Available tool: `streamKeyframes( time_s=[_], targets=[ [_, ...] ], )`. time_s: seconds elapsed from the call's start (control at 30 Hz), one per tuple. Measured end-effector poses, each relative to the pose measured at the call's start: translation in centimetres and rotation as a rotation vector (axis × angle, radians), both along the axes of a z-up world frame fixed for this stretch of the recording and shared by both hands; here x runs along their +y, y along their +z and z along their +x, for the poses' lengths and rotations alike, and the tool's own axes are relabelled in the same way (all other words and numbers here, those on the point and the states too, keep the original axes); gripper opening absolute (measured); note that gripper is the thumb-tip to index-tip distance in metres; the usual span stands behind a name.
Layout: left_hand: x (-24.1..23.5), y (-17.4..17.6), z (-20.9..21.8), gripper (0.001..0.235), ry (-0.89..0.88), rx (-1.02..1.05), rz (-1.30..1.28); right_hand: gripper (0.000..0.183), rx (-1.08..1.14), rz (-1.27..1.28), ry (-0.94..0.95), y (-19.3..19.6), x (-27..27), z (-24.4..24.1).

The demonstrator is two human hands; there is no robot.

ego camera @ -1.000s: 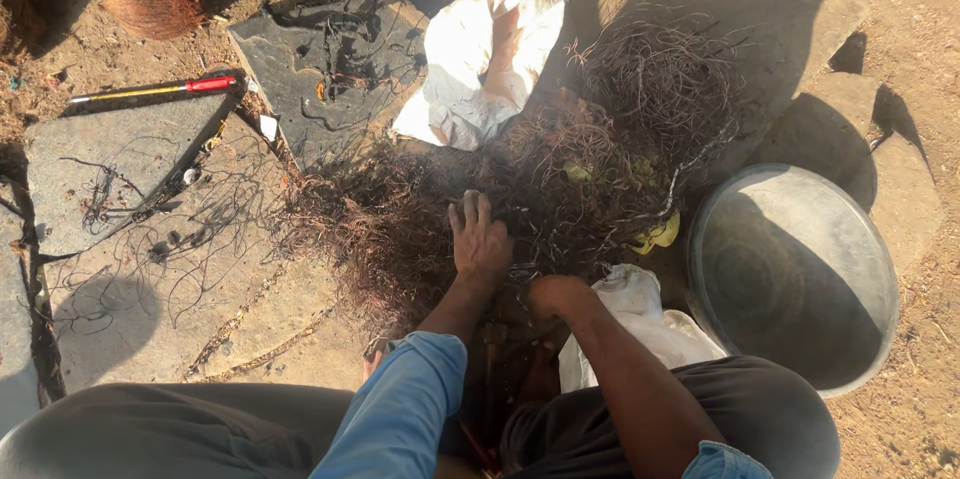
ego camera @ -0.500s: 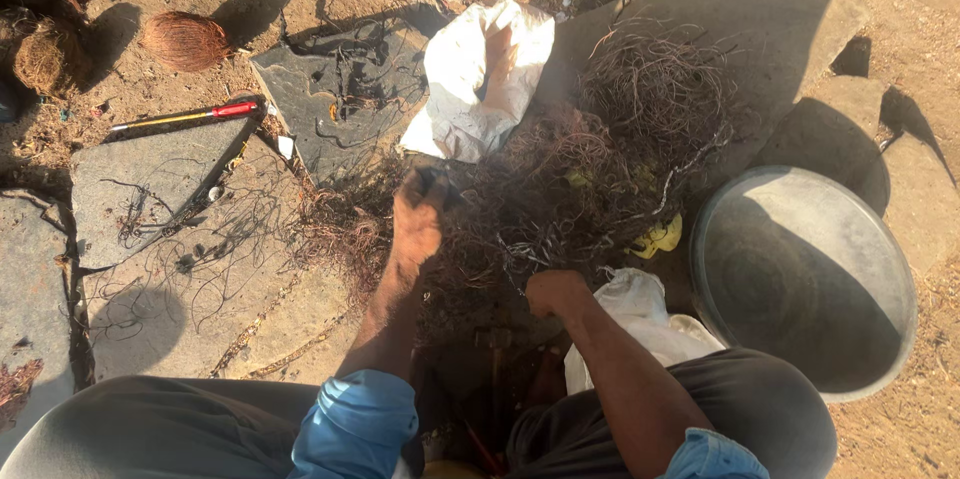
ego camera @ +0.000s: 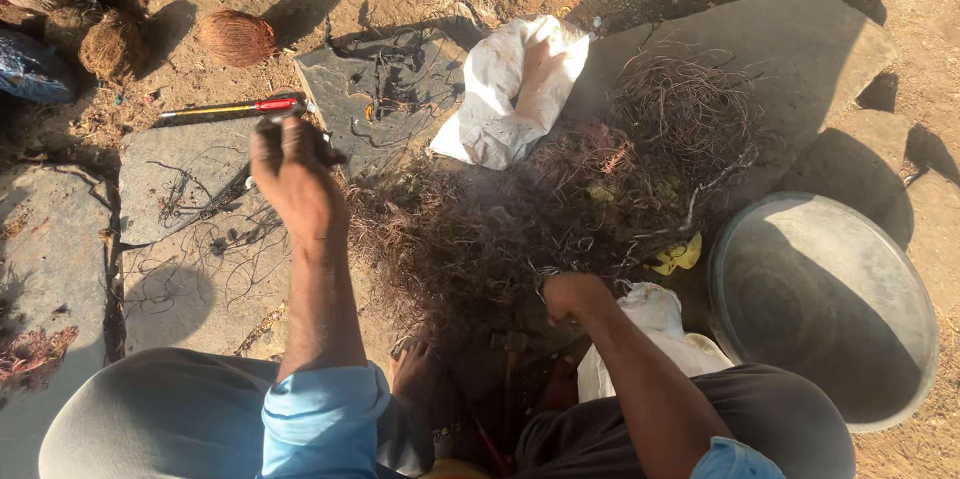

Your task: The person sits on the ground and processes a large pile of coconut husks. They use pliers to cut and separate the fibrous material, occasionally using a hammer to break down tougher sections. The processed fibers are gathered and placed into a white sack.

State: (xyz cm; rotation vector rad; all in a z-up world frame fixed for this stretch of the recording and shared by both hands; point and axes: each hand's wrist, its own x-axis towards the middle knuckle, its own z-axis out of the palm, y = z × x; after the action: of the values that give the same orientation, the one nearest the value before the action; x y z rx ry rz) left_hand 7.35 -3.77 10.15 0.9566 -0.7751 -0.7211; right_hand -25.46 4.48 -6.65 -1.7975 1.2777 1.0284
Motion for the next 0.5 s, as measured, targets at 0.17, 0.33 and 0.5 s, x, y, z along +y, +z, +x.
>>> streamKeyframes(
  time_s=[0.17,0.33,0.5],
  targets=[
    [0.8,5.2,-4.5,0.008,-0.347,-0.161,0.171,0.060,-0.593,-0.577,-0.513,6.2,-2.5,3.2],
    [2.6,8.7,-7.0,0.022,-0.573,-0.047,0.155,0.093,-1.309,-1.123,-0.522,12.0,-3.0,3.8],
    [2.6,8.4,-8.6,0.006,-0.777,0.102,0.155,0.076,-1.120,-0.582,-0.796,11.4,-2.9,5.8]
  ],
)
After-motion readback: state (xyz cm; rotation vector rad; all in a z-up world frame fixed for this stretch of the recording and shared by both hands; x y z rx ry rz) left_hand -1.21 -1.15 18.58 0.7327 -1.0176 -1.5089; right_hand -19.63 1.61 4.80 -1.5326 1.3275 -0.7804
